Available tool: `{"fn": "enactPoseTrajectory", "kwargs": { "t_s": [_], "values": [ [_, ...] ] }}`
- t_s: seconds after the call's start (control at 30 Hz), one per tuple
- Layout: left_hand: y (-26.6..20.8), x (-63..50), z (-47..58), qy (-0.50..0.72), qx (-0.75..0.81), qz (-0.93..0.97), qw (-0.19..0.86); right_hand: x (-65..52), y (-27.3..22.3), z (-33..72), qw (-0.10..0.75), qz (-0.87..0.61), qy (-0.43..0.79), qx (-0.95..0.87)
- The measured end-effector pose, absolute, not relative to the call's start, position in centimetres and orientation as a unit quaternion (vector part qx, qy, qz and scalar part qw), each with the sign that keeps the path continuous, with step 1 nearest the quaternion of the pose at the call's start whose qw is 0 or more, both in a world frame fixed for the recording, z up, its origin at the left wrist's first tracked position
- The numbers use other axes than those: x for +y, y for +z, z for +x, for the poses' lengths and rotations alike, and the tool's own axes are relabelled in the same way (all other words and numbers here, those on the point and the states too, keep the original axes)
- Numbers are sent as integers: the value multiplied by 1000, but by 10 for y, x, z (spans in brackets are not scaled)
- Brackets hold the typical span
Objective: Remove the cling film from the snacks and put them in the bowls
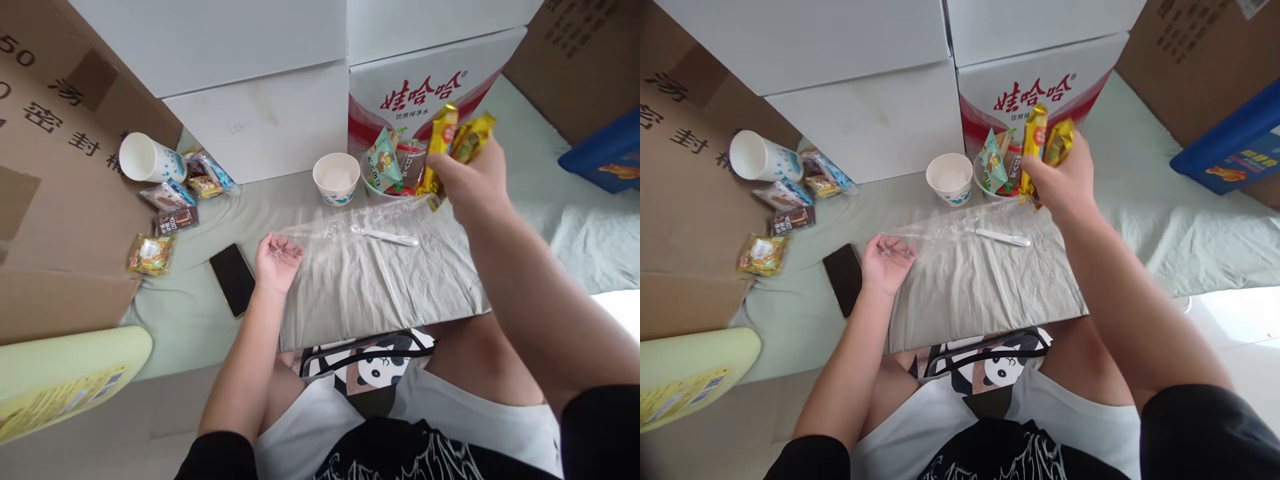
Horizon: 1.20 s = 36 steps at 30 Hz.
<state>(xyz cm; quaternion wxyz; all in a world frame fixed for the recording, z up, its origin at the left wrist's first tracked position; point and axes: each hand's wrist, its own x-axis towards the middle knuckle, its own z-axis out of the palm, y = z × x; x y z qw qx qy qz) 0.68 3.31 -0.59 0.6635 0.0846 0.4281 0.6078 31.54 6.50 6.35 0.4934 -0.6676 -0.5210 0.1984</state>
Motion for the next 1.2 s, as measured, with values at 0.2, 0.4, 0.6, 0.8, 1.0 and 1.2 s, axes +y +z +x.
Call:
{"fn": "enactPoseTrajectory", "kwargs": {
  "t_s": [0.2, 0.4, 0.6, 0.8, 1.0, 1.2],
  "values": [
    [1, 31, -7, 572, 411, 113, 700, 148, 90, 328, 325, -798, 171, -478],
    [-4, 15, -47, 393, 354, 247, 812, 167, 83, 325, 196, -769, 152, -590],
    [-11, -3, -51, 283, 275, 333, 857, 141, 52, 281, 201, -731, 102, -644],
    [-9, -9, -45, 282, 264, 362, 848, 155, 24, 269, 236, -653, 40, -718],
    [-4, -6, -40, 287, 270, 378, 838, 149, 55, 269, 161, -692, 100, -696],
    [-8, -5, -40, 271, 262, 383, 843, 174, 19, 271, 104, -678, 73, -724]
  ]
}}
